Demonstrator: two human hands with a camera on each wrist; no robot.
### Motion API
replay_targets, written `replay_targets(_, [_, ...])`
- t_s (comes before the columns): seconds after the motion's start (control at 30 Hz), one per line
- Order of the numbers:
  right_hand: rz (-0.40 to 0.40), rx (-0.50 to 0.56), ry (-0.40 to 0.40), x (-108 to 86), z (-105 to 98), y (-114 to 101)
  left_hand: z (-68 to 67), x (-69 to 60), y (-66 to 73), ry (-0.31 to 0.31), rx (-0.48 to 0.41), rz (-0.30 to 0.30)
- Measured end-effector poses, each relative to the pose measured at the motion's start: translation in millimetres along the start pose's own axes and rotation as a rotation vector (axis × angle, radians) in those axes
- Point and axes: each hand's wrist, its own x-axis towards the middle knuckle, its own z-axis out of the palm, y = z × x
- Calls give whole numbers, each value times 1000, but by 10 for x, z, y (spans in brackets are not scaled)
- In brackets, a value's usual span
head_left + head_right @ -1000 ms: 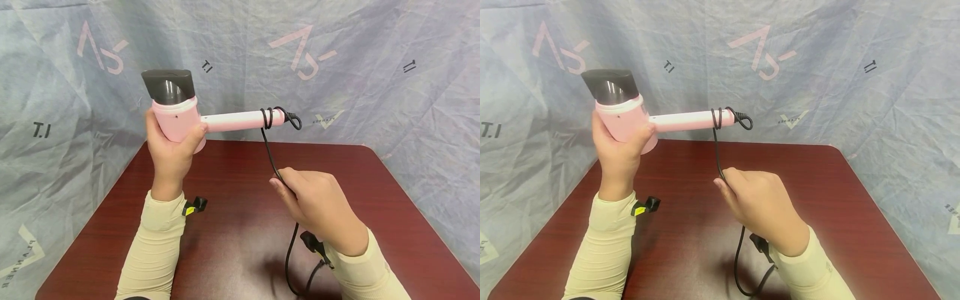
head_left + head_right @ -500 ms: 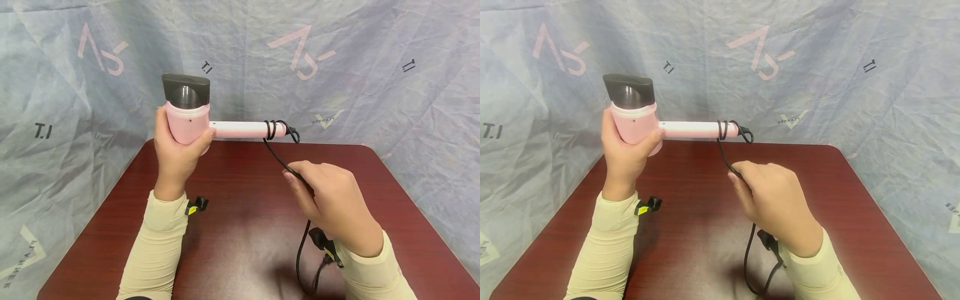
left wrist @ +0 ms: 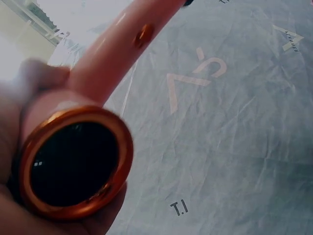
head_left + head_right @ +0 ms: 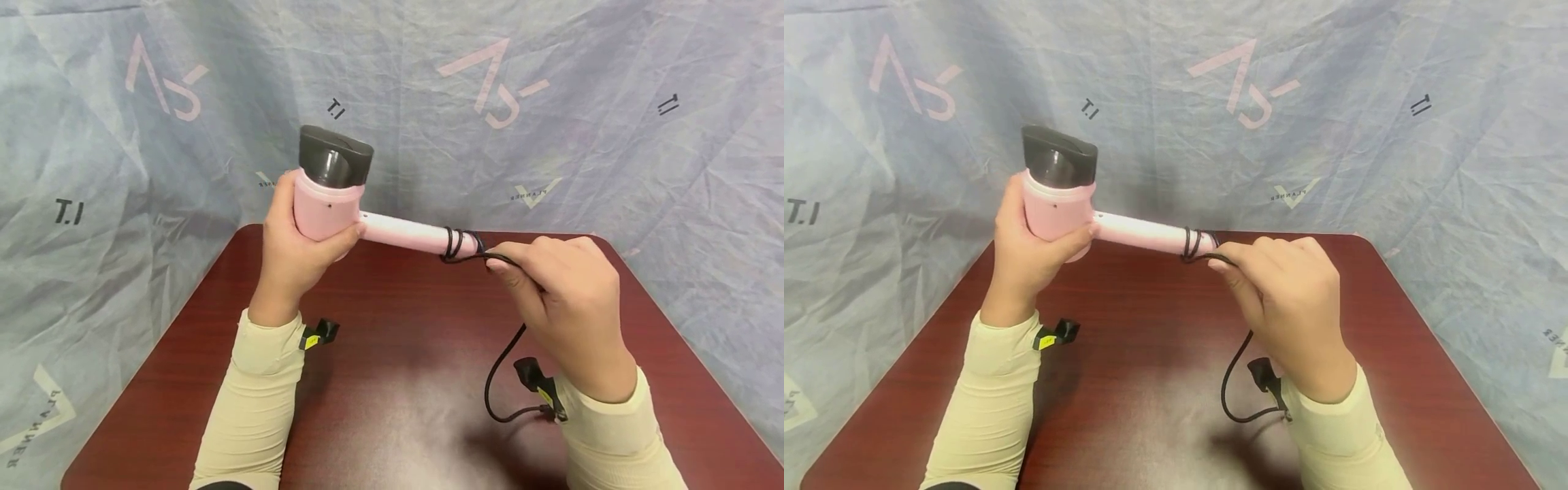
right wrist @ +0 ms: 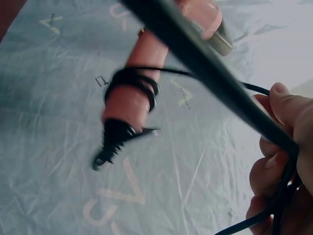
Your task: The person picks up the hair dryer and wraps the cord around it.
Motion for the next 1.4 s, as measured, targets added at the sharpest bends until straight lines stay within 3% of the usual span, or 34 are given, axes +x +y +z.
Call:
replay_targets(0.13, [20,6,21,-3,0,47,-22,-5,20,-103,50,-44])
replay_targets(0.4, [74,0,26,-46,6,160,-36,-26,23,-209,63,-7])
replay_targets(0.83, [165,39,-20,-138,55,341,-71,-32,22,-294,-67,-4])
replay_targets(1.03, [195,48,-23,-122,62,337,-86,-21,-163,-339,-213,-8])
replay_targets(1.4, [230,84,-134,-204,109,429,-82,9,-221,-342,-241,58])
